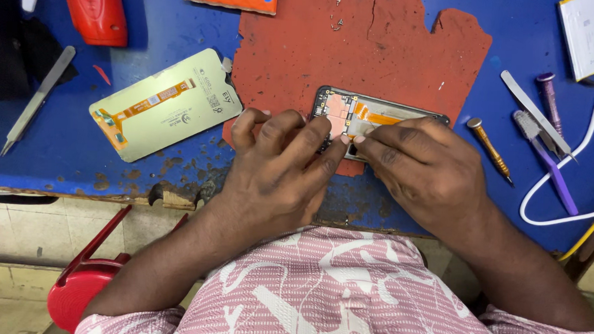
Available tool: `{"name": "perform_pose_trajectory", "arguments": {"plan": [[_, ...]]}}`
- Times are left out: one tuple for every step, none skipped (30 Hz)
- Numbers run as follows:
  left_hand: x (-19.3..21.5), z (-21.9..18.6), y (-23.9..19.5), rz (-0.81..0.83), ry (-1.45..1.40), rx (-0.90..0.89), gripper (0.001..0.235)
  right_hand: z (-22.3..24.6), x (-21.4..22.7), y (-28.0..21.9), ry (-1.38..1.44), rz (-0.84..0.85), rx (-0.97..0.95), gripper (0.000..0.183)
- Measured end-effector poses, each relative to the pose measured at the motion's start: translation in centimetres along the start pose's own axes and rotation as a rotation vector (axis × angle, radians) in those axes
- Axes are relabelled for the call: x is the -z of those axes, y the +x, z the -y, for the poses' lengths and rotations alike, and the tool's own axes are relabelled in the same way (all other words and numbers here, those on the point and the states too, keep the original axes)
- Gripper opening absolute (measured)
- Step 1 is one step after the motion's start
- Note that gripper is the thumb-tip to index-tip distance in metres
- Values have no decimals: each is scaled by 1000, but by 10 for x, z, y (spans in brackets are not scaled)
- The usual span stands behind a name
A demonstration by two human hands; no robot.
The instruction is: The person disassembles a mobile phone on a workbench, using tweezers and a screwdriver to remove screws and internal components. They detach a small black part, place it on the phone, and continue adjusting internal parts with tools.
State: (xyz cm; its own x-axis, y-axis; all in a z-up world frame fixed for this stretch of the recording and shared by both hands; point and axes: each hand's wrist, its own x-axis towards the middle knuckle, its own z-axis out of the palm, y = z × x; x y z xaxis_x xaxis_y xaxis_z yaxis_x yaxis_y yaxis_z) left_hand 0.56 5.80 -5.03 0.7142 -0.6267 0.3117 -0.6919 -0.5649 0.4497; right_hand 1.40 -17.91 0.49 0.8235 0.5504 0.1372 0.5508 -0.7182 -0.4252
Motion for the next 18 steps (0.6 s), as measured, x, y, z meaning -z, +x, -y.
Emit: {"name": "perform_pose_trajectory", "arguments": {"plan": [[0,0,0,6,19,-8,40,0,1,0,0,5,-4,24],[-1,0,0,5,19,-12,39,0,1,0,1,9,-7,25],[-1,0,1,4,19,-15,39,1,2,0,7,13,-10,26],[-2,0,2,3,20,-18,38,1,2,0,13,16,-13,26],[-2,-1,2,4,24,-13,38,1,2,1,20,19,-15,27],[-1,-2,3,4,28,-8,38,1,2,1,21,22,-19,27],[-1,-2,3,5,31,-2,38,1,3,1,22,26,-22,27],[-1,-3,4,6,36,-5,38,1,2,1,22,29,-25,26],[-1,-3,5,7,41,-9,37,0,2,1,23,28,-23,27],[-1,-3,5,8,47,-13,37,0,2,0,24,26,-20,27],[0,-2,5,4,6,-6,37,0,2,0,23,25,-20,28],[2,-1,5,-1,-35,2,38,0,2,-1,27,23,-22,27],[2,0,5,-8,-73,7,39,-1,2,-1,30,18,-21,27],[2,1,6,-17,-70,0,39,-1,1,-1,33,13,-20,26],[2,0,5,-23,-68,1,39,-1,1,-2,34,18,-24,26],[2,0,4,-29,-67,1,39,-1,1,-2,34,23,-28,27],[2,0,3,-30,-72,6,38,-1,1,-2,32,24,-30,27],[4,0,2,-32,-77,11,36,-1,0,-1,35,16,-24,27]]}}
